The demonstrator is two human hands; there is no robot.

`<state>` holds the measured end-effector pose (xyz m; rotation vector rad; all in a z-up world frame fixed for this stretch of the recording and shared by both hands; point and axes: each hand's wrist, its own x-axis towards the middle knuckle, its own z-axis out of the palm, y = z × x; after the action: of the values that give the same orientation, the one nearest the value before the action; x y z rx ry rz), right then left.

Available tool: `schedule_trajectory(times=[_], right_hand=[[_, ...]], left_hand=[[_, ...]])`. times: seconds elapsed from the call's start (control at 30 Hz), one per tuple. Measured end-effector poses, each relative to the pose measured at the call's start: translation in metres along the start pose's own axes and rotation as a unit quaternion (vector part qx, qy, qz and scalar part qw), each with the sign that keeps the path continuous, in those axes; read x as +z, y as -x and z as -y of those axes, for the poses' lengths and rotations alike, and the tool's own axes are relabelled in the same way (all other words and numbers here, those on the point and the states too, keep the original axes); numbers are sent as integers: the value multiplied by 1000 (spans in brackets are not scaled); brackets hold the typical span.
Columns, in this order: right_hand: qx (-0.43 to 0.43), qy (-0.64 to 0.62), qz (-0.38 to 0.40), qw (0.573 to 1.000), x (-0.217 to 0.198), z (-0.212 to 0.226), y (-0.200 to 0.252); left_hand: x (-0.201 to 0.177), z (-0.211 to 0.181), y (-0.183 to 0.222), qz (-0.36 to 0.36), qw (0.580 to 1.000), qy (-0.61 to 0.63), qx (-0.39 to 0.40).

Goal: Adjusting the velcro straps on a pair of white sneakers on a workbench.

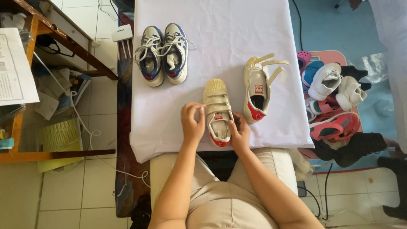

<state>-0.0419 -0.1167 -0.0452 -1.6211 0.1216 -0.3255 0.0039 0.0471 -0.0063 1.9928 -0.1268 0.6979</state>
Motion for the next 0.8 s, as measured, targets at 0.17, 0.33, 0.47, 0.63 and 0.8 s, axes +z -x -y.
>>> schedule_trajectory(times=[0.17, 0.33, 0.47, 0.63, 0.8], right_hand=[[5, -24, 19, 1000, -4, -9, 3], [53, 6, 97, 994, -22, 0, -7], [66, 121, 223, 965, -36, 81, -21], [73, 326, 371, 866, -35, 123, -21], [52, 399, 364, 840, -22, 90, -11]], left_hand=[[-15, 30, -6, -31, 995, -89, -7], [-4, 58, 10, 8, 985, -170, -32], [-5, 45, 7, 53, 973, -218, -45], [-4, 49, 10, 73, 971, -217, -74], [-5, 44, 10, 77, 971, -207, -94]])
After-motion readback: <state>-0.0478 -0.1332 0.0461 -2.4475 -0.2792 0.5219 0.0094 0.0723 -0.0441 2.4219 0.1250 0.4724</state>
